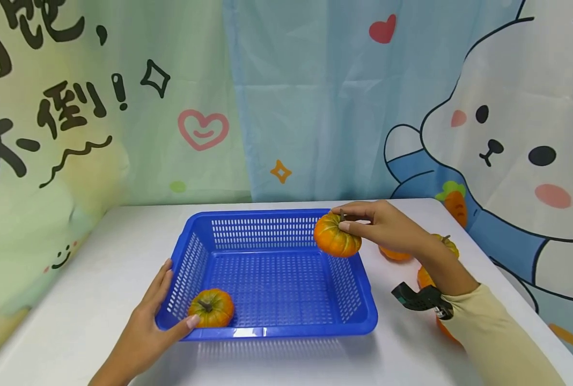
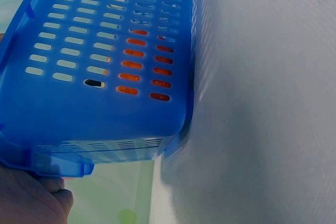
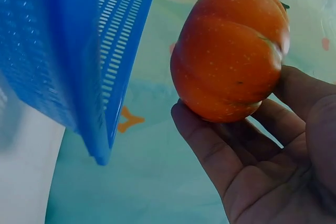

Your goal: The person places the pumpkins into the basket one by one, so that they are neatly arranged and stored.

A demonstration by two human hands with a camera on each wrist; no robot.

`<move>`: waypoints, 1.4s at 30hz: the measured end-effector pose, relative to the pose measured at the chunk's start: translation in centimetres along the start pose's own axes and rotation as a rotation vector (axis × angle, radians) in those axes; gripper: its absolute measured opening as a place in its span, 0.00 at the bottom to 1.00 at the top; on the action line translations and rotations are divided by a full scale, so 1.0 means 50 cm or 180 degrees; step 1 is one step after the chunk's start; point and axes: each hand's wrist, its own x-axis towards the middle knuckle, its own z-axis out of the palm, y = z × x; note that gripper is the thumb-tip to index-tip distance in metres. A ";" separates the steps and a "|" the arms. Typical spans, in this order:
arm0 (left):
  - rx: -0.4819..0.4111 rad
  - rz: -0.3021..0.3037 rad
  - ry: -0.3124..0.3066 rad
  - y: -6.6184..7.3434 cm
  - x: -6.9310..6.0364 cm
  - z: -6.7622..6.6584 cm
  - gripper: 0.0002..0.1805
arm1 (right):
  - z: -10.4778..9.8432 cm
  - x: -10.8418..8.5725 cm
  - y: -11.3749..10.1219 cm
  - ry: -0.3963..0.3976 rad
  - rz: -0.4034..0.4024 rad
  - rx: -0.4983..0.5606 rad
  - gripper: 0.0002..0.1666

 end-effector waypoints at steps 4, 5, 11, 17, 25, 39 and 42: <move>0.0061 -0.0071 -0.0022 0.000 -0.003 0.000 0.55 | 0.009 0.012 -0.008 -0.0049 -0.0058 0.0056 0.24; 0.0071 -0.0073 -0.0024 -0.001 -0.003 0.001 0.55 | 0.011 0.014 -0.010 -0.0058 -0.0072 0.0074 0.23; 0.0031 -0.0031 -0.0014 0.000 -0.003 0.003 0.54 | 0.027 0.025 -0.016 -0.0128 -0.0172 0.0152 0.22; 0.0064 -0.0040 -0.0012 0.002 -0.003 0.000 0.54 | 0.044 0.041 -0.031 -0.0280 -0.0024 0.0265 0.22; 0.0098 -0.0132 -0.0045 0.009 -0.002 -0.004 0.55 | 0.068 0.067 -0.046 -0.0408 -0.0455 0.0102 0.21; 0.0088 -0.0164 -0.0065 0.008 0.000 -0.001 0.55 | 0.111 0.096 -0.074 -0.0665 -0.0687 0.0041 0.19; 0.0113 -0.0169 -0.0058 0.007 0.001 0.000 0.55 | 0.122 0.103 -0.078 -0.0768 -0.0739 0.0038 0.18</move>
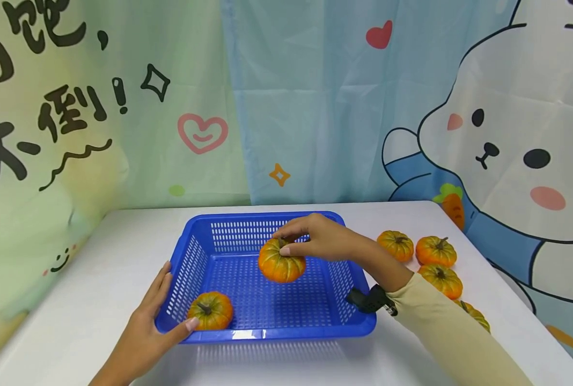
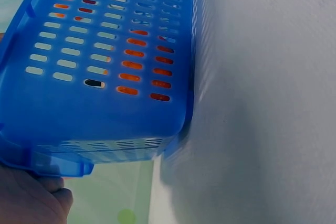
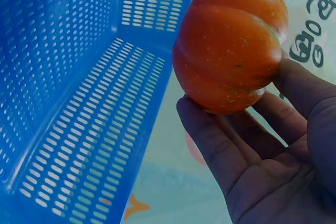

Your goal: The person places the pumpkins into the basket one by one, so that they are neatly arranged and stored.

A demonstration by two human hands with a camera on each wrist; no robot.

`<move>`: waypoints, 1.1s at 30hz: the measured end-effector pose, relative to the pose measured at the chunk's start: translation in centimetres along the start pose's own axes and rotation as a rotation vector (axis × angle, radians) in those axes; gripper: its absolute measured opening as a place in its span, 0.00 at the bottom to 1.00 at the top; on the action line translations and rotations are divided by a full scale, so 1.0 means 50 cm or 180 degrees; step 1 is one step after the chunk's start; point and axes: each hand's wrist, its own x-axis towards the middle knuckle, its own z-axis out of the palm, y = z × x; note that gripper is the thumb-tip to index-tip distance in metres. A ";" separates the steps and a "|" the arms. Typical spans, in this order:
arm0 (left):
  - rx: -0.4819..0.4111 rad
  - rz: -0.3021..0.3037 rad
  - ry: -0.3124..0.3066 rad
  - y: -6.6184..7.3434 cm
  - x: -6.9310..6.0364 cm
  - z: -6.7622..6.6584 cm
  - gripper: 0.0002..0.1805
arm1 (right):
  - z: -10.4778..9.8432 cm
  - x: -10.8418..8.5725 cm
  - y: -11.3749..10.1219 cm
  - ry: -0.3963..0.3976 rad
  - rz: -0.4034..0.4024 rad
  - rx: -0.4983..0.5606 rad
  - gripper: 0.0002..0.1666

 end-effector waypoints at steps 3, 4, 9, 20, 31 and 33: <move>0.0001 0.0028 0.0016 -0.001 0.000 -0.001 0.55 | 0.009 0.011 0.001 -0.0130 -0.0058 0.0016 0.18; 0.0002 0.0028 0.0016 -0.002 0.000 0.000 0.55 | 0.014 0.014 0.004 -0.0170 -0.0060 0.0018 0.18; 0.0037 -0.0013 0.0001 -0.003 0.000 0.002 0.55 | 0.035 0.035 0.010 -0.0353 -0.0097 -0.0083 0.17; 0.0056 0.0005 0.0016 0.000 0.000 -0.001 0.55 | 0.070 0.069 0.015 -0.0658 -0.0104 -0.0108 0.18; -0.0001 0.0066 0.0021 -0.005 0.001 0.000 0.54 | 0.101 0.086 0.013 -0.0942 -0.0027 -0.0272 0.20; -0.0005 0.0086 0.0024 -0.006 0.000 0.000 0.54 | 0.104 0.085 0.010 -0.0943 0.0014 -0.0246 0.21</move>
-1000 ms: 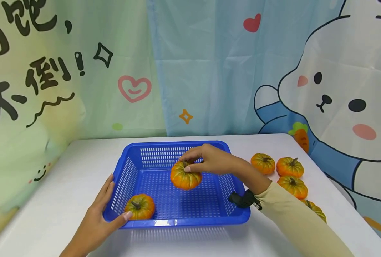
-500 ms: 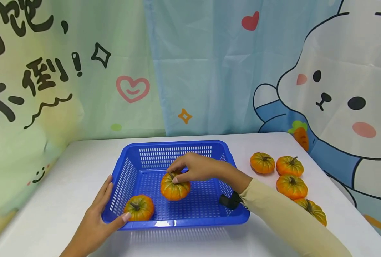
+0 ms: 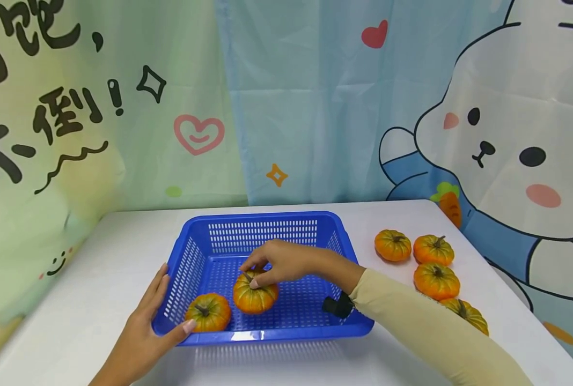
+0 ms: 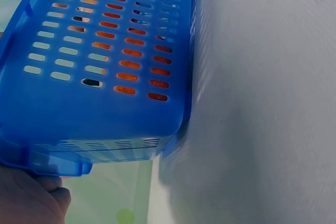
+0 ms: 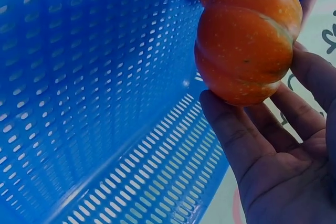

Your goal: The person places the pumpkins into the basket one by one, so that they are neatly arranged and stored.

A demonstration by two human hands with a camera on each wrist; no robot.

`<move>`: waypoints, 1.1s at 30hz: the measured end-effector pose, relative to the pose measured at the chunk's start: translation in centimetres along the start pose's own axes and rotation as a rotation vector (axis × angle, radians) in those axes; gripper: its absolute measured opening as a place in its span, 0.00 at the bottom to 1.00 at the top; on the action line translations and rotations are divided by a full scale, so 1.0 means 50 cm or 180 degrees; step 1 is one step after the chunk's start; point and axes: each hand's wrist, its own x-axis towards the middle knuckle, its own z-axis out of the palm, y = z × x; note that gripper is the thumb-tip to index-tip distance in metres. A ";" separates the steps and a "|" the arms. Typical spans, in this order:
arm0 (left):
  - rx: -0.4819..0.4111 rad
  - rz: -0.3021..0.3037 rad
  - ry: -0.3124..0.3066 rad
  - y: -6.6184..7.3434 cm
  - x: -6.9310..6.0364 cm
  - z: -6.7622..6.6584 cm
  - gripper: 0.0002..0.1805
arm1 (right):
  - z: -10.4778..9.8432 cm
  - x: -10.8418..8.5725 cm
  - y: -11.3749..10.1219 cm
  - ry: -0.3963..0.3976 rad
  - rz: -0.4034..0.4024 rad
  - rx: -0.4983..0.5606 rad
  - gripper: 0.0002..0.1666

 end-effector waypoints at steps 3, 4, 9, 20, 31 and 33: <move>-0.0038 0.0065 0.0025 0.001 0.002 0.000 0.53 | 0.001 0.000 -0.003 -0.0009 0.0047 0.0034 0.21; -0.0037 0.0069 0.0026 0.000 0.001 0.000 0.53 | 0.003 0.000 -0.003 -0.0017 0.0053 0.0061 0.21; -0.0016 0.0013 -0.0005 0.004 0.001 0.001 0.54 | 0.014 0.001 0.001 -0.0053 0.0107 0.0082 0.19; 0.0018 -0.0002 0.0001 0.002 0.000 -0.001 0.54 | 0.029 0.004 0.010 -0.0248 0.0132 0.0336 0.17; 0.0010 -0.0003 0.0004 0.005 -0.002 0.000 0.54 | 0.027 0.001 0.024 -0.0514 0.0463 0.0322 0.19; 0.0014 -0.0010 0.0000 0.005 -0.002 0.000 0.54 | 0.027 -0.001 0.024 -0.0550 0.0581 0.0270 0.20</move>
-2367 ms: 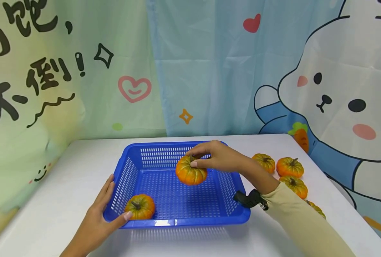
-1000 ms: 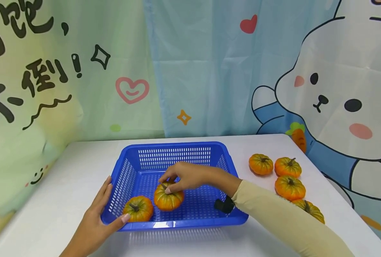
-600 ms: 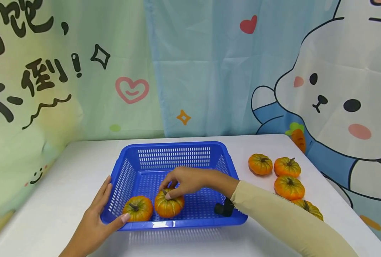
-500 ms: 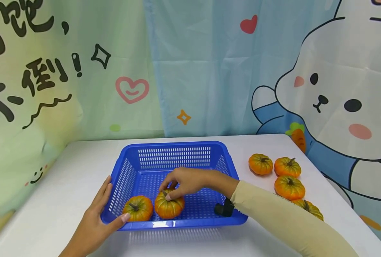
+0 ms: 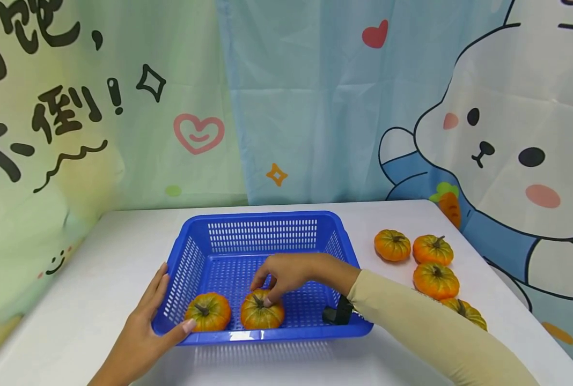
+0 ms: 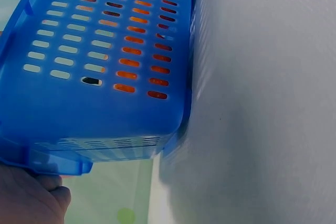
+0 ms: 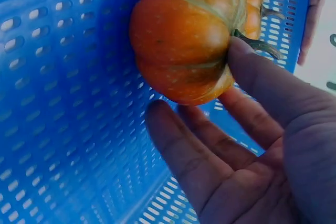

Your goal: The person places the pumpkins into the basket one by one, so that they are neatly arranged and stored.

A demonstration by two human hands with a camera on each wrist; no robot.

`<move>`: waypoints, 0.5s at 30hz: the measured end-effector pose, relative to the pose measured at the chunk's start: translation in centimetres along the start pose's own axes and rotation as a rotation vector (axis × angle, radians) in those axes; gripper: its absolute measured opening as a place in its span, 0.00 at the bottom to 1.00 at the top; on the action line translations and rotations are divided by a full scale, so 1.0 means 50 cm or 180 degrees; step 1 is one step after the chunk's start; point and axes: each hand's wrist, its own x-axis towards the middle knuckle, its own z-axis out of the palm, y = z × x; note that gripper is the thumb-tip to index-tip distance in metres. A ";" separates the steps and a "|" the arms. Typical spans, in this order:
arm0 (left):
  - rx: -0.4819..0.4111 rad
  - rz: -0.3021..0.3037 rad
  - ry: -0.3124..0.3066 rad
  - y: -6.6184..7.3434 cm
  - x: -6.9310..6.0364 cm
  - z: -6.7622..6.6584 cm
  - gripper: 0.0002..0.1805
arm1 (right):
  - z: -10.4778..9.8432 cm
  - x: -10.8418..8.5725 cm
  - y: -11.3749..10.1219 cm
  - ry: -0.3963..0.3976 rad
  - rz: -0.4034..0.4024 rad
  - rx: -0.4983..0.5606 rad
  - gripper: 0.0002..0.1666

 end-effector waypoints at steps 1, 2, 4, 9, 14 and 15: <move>-0.0004 0.0004 0.0002 0.000 0.000 0.000 0.54 | -0.001 -0.002 0.000 -0.0008 0.0055 -0.0027 0.20; -0.0001 0.0004 0.0000 0.000 0.000 0.000 0.54 | -0.001 -0.003 0.000 -0.0015 0.0103 -0.0055 0.21; 0.0004 -0.0002 -0.0007 0.000 0.002 0.000 0.54 | -0.001 -0.005 0.000 -0.0019 0.0188 -0.0045 0.21; 0.0050 -0.0034 -0.0027 -0.003 0.005 0.001 0.54 | -0.001 -0.004 -0.001 -0.0075 0.0285 0.0107 0.22; 0.0015 -0.0046 -0.0037 -0.002 0.004 0.001 0.54 | -0.003 -0.002 0.001 -0.0076 0.0160 0.0047 0.23; 0.0012 -0.0041 -0.0038 -0.002 0.004 0.000 0.54 | -0.003 -0.001 0.001 -0.0074 0.0135 0.0047 0.23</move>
